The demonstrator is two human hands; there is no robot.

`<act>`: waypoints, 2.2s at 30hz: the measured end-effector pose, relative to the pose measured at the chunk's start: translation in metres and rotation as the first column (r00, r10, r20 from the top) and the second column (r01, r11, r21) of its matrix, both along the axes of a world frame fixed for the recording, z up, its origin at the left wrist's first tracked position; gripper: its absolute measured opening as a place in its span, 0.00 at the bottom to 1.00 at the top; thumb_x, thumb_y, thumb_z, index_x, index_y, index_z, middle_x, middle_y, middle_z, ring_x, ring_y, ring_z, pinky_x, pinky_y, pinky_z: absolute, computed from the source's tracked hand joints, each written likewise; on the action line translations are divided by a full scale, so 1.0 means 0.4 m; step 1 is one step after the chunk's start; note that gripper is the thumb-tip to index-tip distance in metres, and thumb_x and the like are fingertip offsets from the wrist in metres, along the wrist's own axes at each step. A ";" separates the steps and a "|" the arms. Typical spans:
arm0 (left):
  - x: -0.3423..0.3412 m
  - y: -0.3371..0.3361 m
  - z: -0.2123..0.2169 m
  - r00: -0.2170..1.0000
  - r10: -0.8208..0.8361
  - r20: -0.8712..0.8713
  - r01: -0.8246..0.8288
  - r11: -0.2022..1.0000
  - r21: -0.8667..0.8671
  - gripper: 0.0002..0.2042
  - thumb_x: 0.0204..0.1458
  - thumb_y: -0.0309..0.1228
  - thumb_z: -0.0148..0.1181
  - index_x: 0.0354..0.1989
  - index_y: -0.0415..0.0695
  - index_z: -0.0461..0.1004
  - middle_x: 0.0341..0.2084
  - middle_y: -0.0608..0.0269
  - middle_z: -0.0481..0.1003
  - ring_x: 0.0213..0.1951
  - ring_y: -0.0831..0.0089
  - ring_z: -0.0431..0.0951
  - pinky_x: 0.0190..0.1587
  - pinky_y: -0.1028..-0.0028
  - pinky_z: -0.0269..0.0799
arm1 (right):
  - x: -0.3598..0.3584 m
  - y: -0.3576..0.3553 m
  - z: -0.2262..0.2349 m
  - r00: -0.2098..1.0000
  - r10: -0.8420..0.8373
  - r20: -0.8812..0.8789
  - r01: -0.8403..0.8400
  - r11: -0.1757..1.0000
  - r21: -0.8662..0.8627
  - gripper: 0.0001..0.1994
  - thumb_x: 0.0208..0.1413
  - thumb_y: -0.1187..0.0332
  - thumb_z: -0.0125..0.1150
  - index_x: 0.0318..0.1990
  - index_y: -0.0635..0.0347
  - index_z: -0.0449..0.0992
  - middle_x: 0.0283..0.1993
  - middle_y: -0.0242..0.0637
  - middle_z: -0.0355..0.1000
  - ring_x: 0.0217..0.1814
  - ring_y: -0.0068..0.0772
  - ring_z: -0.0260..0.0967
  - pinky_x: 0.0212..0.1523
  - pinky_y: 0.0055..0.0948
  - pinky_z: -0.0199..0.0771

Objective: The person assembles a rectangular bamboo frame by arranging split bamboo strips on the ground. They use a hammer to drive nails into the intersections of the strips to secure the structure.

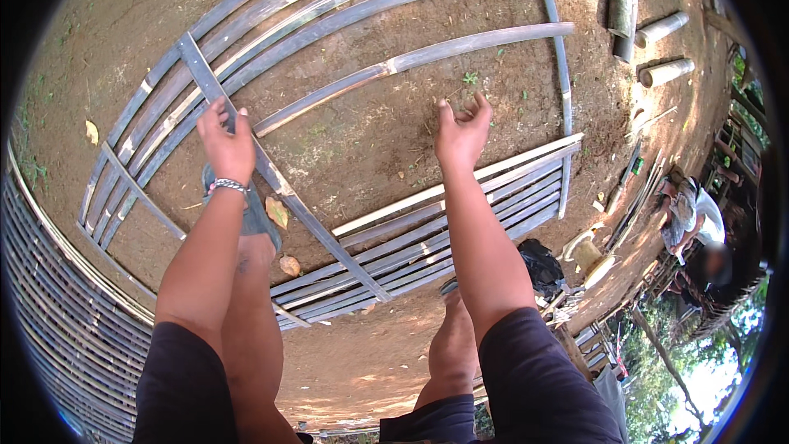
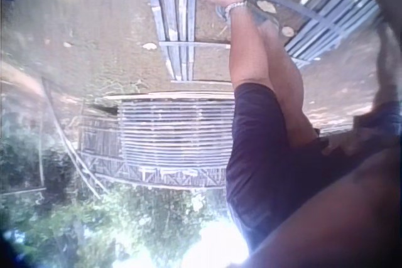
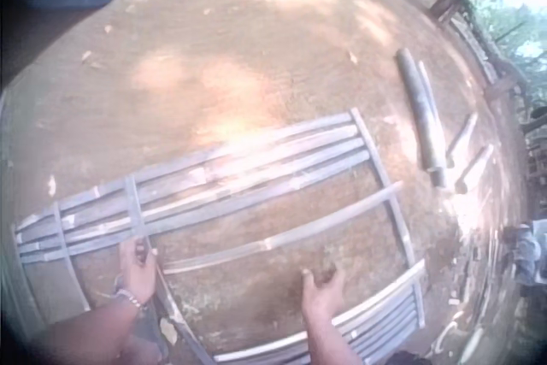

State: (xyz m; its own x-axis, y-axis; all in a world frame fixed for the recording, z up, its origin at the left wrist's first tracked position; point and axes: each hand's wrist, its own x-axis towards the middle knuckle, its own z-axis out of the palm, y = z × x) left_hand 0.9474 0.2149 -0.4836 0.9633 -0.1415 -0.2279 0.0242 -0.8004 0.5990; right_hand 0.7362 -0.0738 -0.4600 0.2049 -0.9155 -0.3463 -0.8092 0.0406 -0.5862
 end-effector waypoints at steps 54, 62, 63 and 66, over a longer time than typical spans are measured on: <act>0.015 0.083 -0.059 0.875 0.341 -0.345 -0.399 0.910 -0.112 0.22 0.54 0.28 0.73 0.54 0.32 0.74 0.49 0.51 0.80 0.50 0.67 0.80 0.54 0.70 0.76 | 0.396 -0.146 -0.198 0.986 0.065 -0.153 -0.071 0.997 -0.036 0.51 0.57 0.55 0.69 0.72 0.83 0.44 0.71 0.72 0.58 0.75 0.59 0.59 0.75 0.39 0.58; -0.002 0.055 -0.033 0.817 0.415 -0.401 -0.536 0.803 -0.261 0.19 0.52 0.20 0.70 0.52 0.32 0.74 0.47 0.49 0.81 0.50 0.67 0.82 0.54 0.72 0.77 | 0.367 -0.176 -0.225 0.991 0.034 -0.127 -0.040 0.998 -0.048 0.51 0.55 0.56 0.72 0.74 0.79 0.44 0.64 0.64 0.64 0.64 0.52 0.63 0.64 0.37 0.62; -0.001 0.057 -0.039 0.825 0.417 -0.381 -0.526 0.812 -0.251 0.19 0.52 0.20 0.69 0.52 0.32 0.74 0.47 0.50 0.81 0.49 0.67 0.82 0.54 0.72 0.77 | 0.371 -0.173 -0.218 0.990 0.046 -0.135 -0.053 0.998 -0.046 0.52 0.55 0.55 0.72 0.73 0.81 0.45 0.68 0.66 0.61 0.70 0.54 0.61 0.70 0.37 0.59; -0.006 0.051 -0.058 0.834 0.416 -0.362 -0.521 0.808 -0.274 0.18 0.53 0.19 0.69 0.52 0.32 0.73 0.45 0.51 0.80 0.48 0.68 0.82 0.54 0.72 0.77 | 0.372 -0.184 -0.210 0.990 0.059 -0.128 -0.068 0.995 -0.072 0.52 0.56 0.54 0.71 0.72 0.85 0.45 0.72 0.70 0.57 0.76 0.58 0.57 0.76 0.38 0.56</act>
State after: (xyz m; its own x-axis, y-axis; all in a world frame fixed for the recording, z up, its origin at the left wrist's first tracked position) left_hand 0.9450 0.2352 -0.5069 0.8370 0.1912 -0.5126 0.5443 -0.3867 0.7445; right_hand 0.8851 -0.1476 -0.5439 0.2226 -0.9266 -0.3030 -0.8762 -0.0539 -0.4790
